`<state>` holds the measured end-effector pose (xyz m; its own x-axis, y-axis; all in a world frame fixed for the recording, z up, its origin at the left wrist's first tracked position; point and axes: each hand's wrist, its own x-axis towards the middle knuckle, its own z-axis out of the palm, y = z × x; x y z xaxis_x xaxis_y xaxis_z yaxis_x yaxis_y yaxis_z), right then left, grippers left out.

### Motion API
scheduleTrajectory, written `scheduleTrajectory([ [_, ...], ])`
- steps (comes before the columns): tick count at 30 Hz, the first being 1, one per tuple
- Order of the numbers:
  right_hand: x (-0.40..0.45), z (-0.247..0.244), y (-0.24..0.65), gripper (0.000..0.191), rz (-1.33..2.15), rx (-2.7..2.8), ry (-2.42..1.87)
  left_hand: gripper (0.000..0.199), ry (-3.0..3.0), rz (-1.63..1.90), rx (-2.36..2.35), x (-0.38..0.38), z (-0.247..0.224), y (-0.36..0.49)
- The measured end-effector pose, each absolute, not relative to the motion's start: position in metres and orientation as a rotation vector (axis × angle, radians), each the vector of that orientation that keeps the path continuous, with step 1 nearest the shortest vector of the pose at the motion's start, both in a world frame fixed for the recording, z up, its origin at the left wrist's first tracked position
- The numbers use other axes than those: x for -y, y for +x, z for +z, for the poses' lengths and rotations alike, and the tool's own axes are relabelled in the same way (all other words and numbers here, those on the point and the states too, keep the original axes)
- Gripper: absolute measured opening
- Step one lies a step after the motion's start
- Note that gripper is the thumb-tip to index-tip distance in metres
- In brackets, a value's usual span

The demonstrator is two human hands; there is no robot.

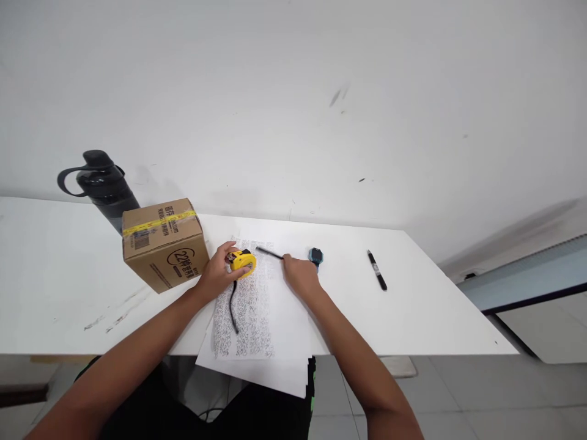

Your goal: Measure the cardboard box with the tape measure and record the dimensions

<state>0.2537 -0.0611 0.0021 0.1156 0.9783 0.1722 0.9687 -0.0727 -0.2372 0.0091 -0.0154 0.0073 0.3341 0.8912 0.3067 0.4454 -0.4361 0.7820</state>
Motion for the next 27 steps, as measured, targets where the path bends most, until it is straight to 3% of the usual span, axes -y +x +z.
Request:
scheduleTrajectory([
  [5,0.071,-0.007,0.27,0.039,0.314,1.295,-1.666,0.052,1.929,1.127,-1.162,0.015,-0.001,0.014],
  [12,0.072,-0.009,0.242,0.059,0.937,1.352,-1.371,0.03,2.157,1.205,-1.06,0.012,-0.002,0.016],
  [27,0.074,-0.005,0.237,0.043,0.778,1.487,-1.565,0.03,2.189,1.252,-1.037,0.011,0.0,0.018],
])
